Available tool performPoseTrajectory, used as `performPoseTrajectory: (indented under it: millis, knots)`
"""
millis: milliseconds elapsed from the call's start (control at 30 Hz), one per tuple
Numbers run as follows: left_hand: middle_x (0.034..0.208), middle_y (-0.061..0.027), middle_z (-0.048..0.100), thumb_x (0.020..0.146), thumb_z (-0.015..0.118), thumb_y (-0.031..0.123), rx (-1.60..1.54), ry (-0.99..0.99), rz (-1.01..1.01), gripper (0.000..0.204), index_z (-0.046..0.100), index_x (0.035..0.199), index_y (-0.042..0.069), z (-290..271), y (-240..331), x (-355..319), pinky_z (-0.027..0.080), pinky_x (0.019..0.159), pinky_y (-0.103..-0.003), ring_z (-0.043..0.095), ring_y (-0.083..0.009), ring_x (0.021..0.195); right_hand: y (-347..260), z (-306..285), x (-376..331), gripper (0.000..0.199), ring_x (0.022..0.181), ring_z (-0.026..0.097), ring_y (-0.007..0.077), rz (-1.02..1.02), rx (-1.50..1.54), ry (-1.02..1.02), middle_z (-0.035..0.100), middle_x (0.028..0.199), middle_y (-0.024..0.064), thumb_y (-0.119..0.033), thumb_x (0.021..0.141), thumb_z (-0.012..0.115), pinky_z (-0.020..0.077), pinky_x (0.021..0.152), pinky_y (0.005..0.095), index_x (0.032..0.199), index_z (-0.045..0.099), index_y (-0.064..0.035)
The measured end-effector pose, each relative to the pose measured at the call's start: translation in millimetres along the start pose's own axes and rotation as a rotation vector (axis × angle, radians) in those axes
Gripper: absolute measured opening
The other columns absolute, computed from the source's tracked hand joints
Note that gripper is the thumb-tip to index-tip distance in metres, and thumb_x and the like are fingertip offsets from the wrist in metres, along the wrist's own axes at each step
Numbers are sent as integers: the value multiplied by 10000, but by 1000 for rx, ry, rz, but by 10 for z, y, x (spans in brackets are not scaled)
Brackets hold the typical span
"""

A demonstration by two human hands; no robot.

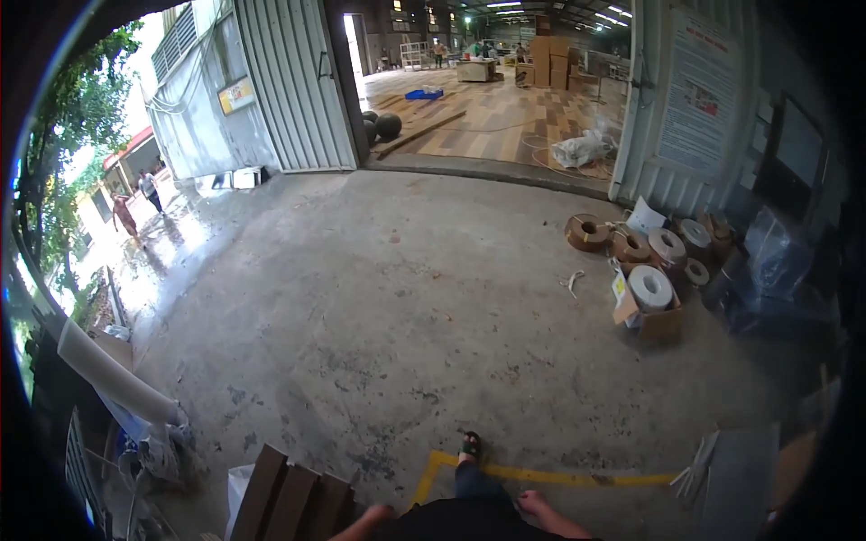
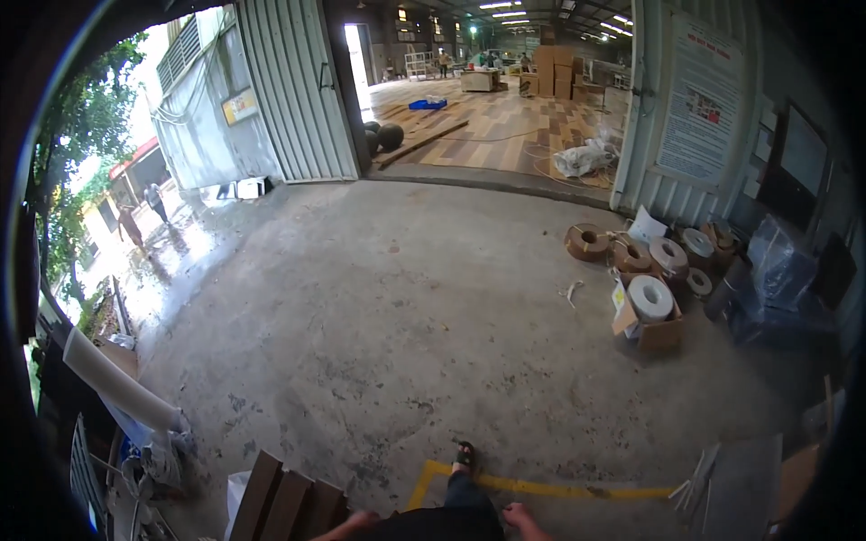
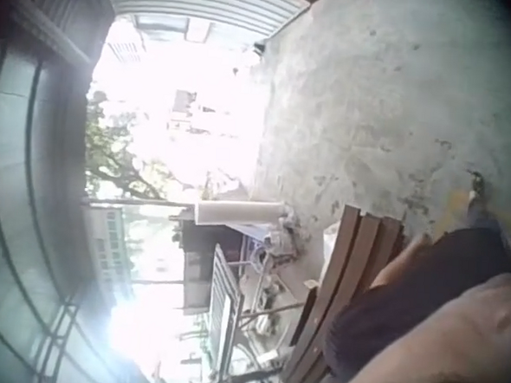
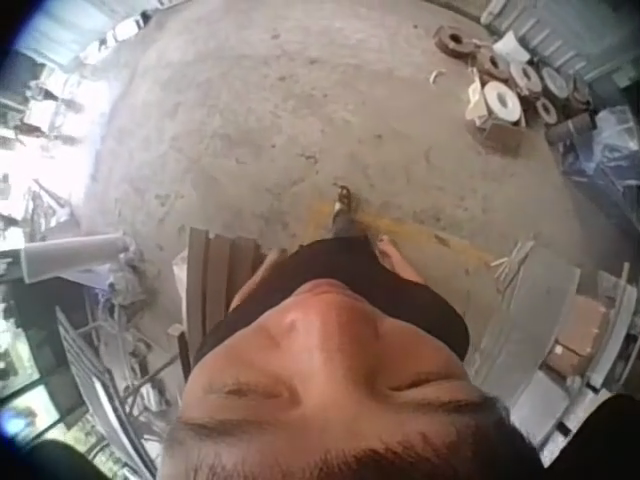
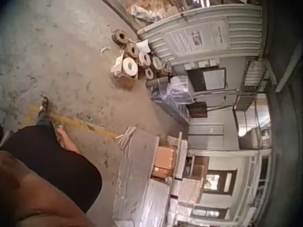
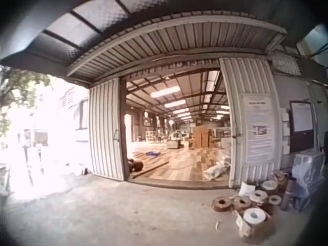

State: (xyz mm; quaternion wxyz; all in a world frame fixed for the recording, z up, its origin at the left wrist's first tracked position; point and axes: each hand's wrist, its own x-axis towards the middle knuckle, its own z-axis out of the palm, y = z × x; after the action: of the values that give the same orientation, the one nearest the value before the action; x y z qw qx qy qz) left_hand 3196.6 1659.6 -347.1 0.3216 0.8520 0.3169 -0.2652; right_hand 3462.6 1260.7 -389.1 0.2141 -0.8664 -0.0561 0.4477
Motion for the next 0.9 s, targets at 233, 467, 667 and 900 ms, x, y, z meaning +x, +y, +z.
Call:
performPoseTrajectory:
  millis: [233,467,667,900]
  knots:
    - [1094,-163,704,875,575,472,47,-141,88,450,722,1089,103,-1368,732,1425,508,910,-440,663,-350,1035,-1267,-1162,1764,271,818,686,169,-167,95,-132,730,962,78,-325,872,664,541,758,343,1010,719,-98]
    - [1098,-165,710,896,618,433,309,-128,122,435,690,1161,95,-2339,1200,2753,533,864,-424,661,-339,1031,-3262,-3113,2681,296,795,691,159,-327,41,201,729,889,53,-329,866,683,543,741,324,1031,706,-84]
    - [1008,-192,713,871,591,463,-279,9,24,434,705,1077,98,-3382,2701,3894,515,883,-448,674,-359,990,-3254,-3614,3755,258,737,688,146,-291,108,298,723,856,40,-276,871,671,550,705,311,996,709,-54]
    - [1076,-201,699,863,588,456,-341,23,161,450,705,1093,87,-4223,3306,5330,515,891,-450,667,-353,1027,-3534,-4125,4410,274,792,687,190,261,5,17,716,882,67,-319,875,673,538,757,351,1001,718,-80]
